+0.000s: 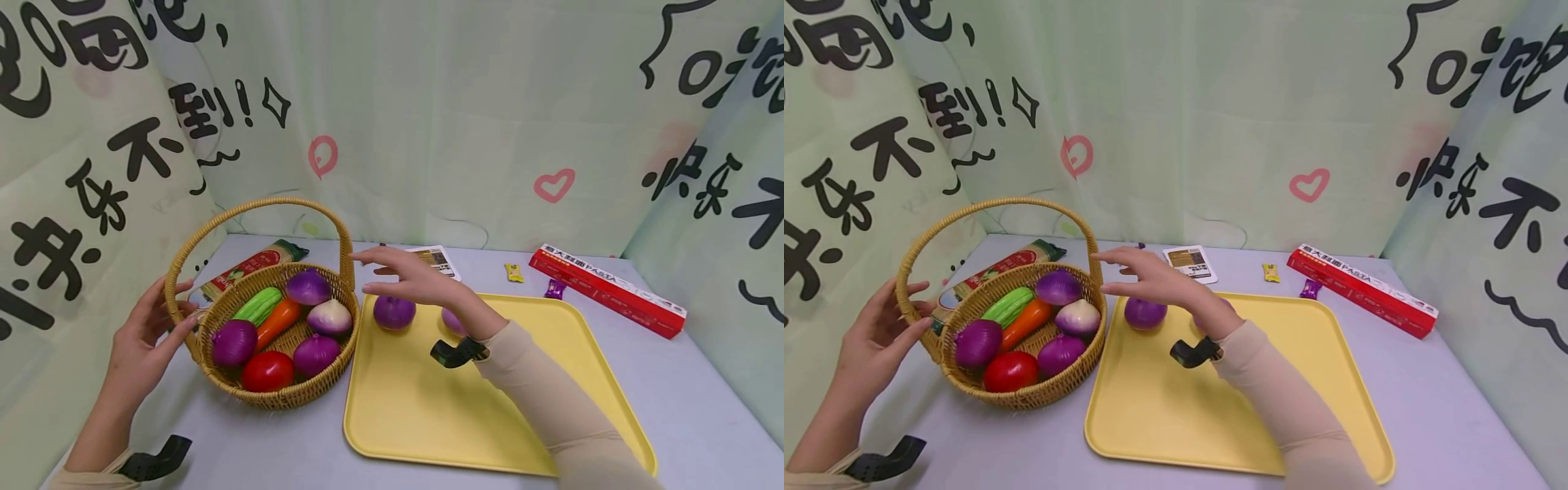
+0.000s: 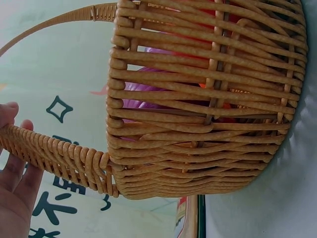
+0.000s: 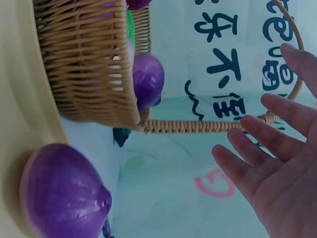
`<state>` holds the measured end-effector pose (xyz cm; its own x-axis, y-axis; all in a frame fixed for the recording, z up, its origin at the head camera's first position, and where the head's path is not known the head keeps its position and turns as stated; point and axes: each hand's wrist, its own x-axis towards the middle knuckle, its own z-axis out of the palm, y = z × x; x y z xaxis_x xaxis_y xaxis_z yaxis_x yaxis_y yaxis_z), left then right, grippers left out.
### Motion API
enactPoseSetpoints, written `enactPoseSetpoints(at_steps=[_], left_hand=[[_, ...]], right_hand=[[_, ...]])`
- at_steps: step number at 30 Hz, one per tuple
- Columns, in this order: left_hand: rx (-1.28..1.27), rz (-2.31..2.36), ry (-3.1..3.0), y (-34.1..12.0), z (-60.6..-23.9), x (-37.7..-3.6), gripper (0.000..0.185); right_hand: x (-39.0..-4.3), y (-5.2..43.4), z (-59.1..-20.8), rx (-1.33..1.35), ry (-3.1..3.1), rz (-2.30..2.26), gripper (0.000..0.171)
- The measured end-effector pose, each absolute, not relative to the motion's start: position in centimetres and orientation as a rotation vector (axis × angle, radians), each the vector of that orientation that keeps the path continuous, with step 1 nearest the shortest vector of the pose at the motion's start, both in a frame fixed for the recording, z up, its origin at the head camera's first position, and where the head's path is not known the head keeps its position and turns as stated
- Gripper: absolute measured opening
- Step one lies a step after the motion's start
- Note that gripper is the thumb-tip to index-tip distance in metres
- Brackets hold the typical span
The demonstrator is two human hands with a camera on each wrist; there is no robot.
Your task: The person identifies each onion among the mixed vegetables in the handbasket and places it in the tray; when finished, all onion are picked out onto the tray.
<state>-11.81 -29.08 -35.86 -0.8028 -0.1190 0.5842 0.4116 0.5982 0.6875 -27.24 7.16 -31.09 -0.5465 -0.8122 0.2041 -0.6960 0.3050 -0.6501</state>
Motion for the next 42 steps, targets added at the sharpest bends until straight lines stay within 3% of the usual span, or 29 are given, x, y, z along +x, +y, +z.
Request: enactPoseSetpoints(at_steps=[21,32,42], left_hand=[[-0.232,-1.158,-2.229,-29.1,-35.9,-11.8,0.075],[-0.226,-1.156,-2.23,-29.2,-36.0,-11.8,0.076],[-0.227,-1.153,-2.231,-29.1,-36.0,-11.8,0.077]], right_hand=[[-27.1,1.8,-31.0,-1.348,2.413,-1.04,0.053],[-26.8,-1.5,-31.7,-1.192,2.505,-0.915,0.056],[-26.9,-3.9,-32.2,-0.878,2.616,-0.841,0.068]])
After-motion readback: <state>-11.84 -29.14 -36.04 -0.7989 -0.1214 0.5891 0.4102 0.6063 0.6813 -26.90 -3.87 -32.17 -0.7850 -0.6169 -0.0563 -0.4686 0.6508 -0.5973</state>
